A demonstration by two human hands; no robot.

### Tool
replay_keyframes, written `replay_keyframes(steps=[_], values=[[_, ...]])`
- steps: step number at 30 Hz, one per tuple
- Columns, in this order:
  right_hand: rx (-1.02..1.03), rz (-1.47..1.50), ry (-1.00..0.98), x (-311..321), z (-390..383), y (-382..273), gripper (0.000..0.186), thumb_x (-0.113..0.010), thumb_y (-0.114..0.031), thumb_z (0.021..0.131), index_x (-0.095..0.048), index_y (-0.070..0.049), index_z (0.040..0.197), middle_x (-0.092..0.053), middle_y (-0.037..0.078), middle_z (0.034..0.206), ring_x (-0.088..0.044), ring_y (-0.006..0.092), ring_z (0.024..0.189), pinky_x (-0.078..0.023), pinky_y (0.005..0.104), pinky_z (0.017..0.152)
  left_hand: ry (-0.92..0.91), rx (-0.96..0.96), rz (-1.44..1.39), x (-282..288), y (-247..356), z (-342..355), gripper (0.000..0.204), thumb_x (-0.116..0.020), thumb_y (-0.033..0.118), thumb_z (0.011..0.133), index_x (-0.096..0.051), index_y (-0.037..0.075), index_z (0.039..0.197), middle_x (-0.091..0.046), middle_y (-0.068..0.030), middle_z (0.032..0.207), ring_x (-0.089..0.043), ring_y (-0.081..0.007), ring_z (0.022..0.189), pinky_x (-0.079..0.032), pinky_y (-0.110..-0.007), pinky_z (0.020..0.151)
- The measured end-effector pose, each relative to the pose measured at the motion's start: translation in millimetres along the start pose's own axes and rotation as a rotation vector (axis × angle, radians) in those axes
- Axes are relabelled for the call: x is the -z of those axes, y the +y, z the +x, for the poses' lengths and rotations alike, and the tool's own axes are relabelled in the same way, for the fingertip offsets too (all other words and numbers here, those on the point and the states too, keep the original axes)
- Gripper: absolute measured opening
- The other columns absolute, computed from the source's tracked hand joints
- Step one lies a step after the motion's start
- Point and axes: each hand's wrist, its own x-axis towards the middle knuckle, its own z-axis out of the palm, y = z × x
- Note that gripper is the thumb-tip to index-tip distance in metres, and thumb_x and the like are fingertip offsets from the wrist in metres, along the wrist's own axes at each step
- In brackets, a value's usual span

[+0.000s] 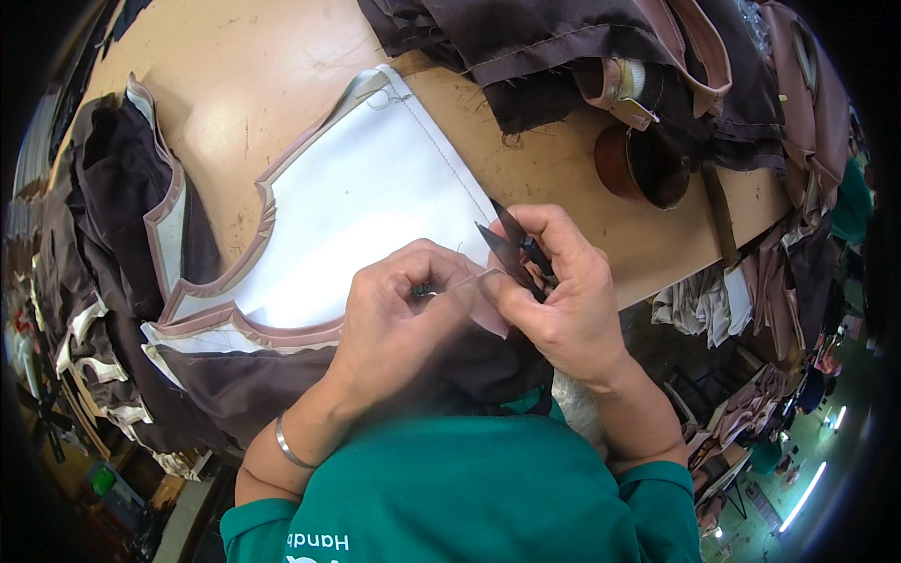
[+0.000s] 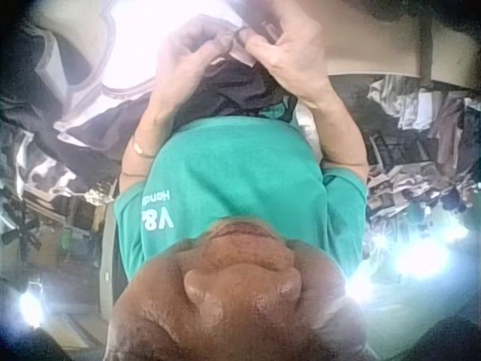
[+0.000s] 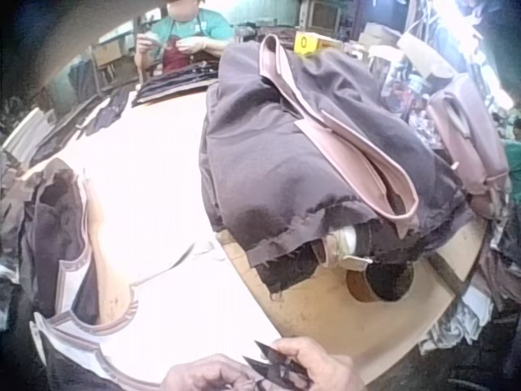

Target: The person handles a large piece of dark fabric with a white backing, turning it over and aligning the edges. They then use a pair of scissors to carefully trim the seam allowance along the curved edge of the fabric piece.

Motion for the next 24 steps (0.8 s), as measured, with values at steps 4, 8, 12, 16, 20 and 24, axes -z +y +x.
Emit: replay_keyframes(steps=[4, 8, 12, 16, 20, 24], values=[[0.187, -0.25, -0.025, 14.4, -6.1, -8.1, 0.037, -0.061, -0.003, 0.074, -0.049, -0.001, 0.109, -0.053, 0.008, 0.076, -0.056, 0.0178, 0.064, -0.048, 0.0277, 0.058, -0.048, 0.015, -0.082, 1.1, 4.2, 0.8, 0.01, -0.056, 0.005, 0.079, -0.059, -0.004, 0.076, -0.058, -0.0084, 0.084, -0.054, -0.0117, 0.076, -0.044, -0.023, 0.069], [0.469, -0.845, 0.039, 22.4, -21.3, -14.4, 0.034, -0.063, -0.015, 0.075, -0.056, -0.006, 0.107, -0.043, 0.002, 0.063, -0.047, 0.0127, 0.05, -0.038, 0.0259, 0.045, 0.0, -0.005, -0.039, -0.9, 0.8, 1.1, 0.011, -0.056, 0.005, 0.08, -0.059, -0.006, 0.078, -0.059, -0.0094, 0.084, -0.058, -0.0143, 0.077, -0.046, -0.025, 0.072], [0.583, -1.201, 0.035, 19.2, -31.2, -16.8, 0.029, -0.06, -0.018, 0.071, -0.063, -0.008, 0.099, -0.031, -0.001, 0.057, -0.036, 0.0072, 0.042, -0.03, 0.0223, 0.042, -0.032, 0.026, -0.046, -2.9, 1.2, 2.4, 0.01, -0.056, 0.003, 0.08, -0.059, -0.006, 0.079, -0.058, -0.0097, 0.086, -0.057, -0.0131, 0.075, -0.047, -0.023, 0.068], [0.592, -1.308, 0.017, 19.1, -32.4, -15.5, 0.029, -0.059, -0.016, 0.071, -0.063, -0.007, 0.098, -0.032, -0.002, 0.057, -0.036, 0.0078, 0.043, -0.031, 0.0221, 0.043, -0.028, 0.036, -0.077, -5.8, 3.9, 1.2, 0.007, -0.057, 0.002, 0.08, -0.058, -0.004, 0.077, -0.056, -0.0098, 0.09, -0.054, -0.0107, 0.075, -0.046, -0.02, 0.064], [0.614, -1.305, 0.022, 19.6, -30.3, -13.8, 0.03, -0.058, -0.014, 0.071, -0.063, -0.006, 0.099, -0.032, -0.002, 0.057, -0.036, 0.0079, 0.043, -0.031, 0.0223, 0.044, -0.022, 0.003, -0.051, -5.5, 0.4, 2.0, 0.008, -0.056, 0.002, 0.08, -0.058, -0.005, 0.077, -0.056, -0.0102, 0.09, -0.055, -0.0111, 0.075, -0.048, -0.022, 0.067], [0.628, -1.322, 0.013, 19.8, -31.9, -14.8, 0.031, -0.057, -0.014, 0.07, -0.062, -0.005, 0.1, -0.032, -0.001, 0.057, -0.036, 0.0077, 0.043, -0.031, 0.022, 0.044, -0.035, -0.011, -0.034, -5.7, -1.1, 1.0, 0.008, -0.057, 0.002, 0.08, -0.058, -0.005, 0.077, -0.056, -0.0105, 0.09, -0.055, -0.0109, 0.075, -0.048, -0.022, 0.067]])
